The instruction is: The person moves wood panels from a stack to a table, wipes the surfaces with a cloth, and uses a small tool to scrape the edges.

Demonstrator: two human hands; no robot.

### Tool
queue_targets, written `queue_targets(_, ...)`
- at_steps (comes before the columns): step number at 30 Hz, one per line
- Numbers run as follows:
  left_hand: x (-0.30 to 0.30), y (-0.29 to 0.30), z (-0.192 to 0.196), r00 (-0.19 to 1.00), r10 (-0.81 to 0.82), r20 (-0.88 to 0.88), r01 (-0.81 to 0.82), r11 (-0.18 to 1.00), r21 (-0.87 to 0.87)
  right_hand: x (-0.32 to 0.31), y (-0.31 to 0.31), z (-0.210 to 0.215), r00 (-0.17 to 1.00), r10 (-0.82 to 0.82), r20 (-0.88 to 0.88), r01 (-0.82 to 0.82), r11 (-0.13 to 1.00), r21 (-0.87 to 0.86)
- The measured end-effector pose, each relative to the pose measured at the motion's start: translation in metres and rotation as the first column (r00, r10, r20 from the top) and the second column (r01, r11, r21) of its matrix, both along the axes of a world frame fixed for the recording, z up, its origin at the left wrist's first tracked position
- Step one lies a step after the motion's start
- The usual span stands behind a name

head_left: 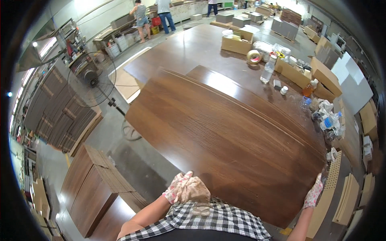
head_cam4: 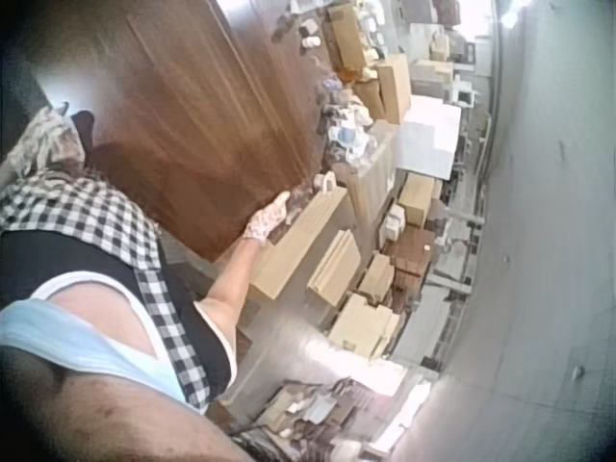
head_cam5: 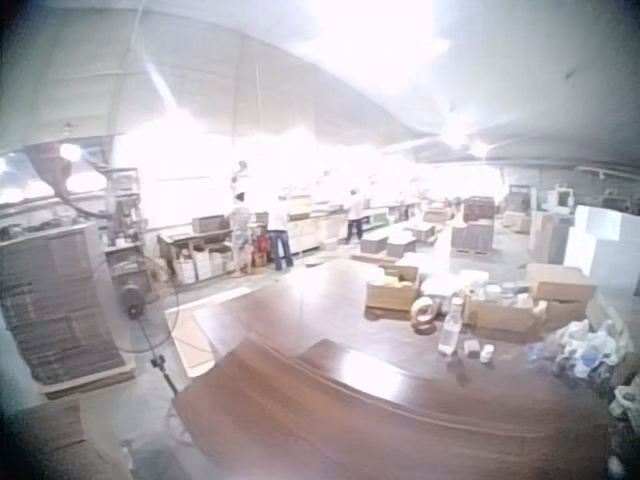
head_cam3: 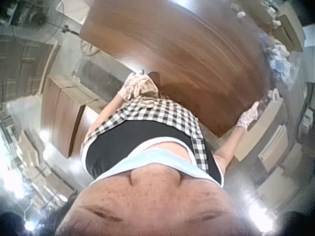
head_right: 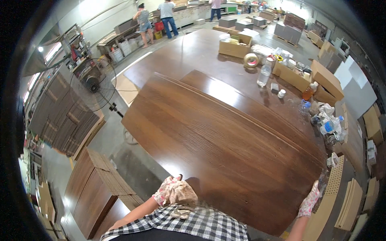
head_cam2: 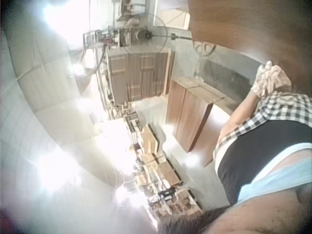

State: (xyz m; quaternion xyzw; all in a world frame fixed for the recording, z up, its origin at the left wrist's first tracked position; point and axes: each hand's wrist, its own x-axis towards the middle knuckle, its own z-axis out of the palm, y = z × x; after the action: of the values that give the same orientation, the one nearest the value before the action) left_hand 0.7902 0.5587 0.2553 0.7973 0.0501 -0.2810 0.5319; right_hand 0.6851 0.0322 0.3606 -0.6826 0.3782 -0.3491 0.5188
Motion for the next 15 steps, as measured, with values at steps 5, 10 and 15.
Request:
queue_targets(5,0.035,-0.051,0.074,0.963,-0.269,0.029,0.268,0.963,0.038,-0.04,-0.014,0.015,0.93,-0.25,-0.268,0.219,0.965,-0.143)
queue_targets(10,0.066,-0.059,0.052,0.95,-0.312,0.033,0.31,0.918,-0.25,-0.069,-0.067,-0.014,0.925,-0.163,-0.343,0.205,0.975,0.09)
queue_targets(15,0.097,-0.083,0.064,0.715,-0.693,0.094,0.679,0.72,0.145,-0.034,-0.071,-0.009,0.859,-0.281,-0.428,0.231,0.959,-0.165)
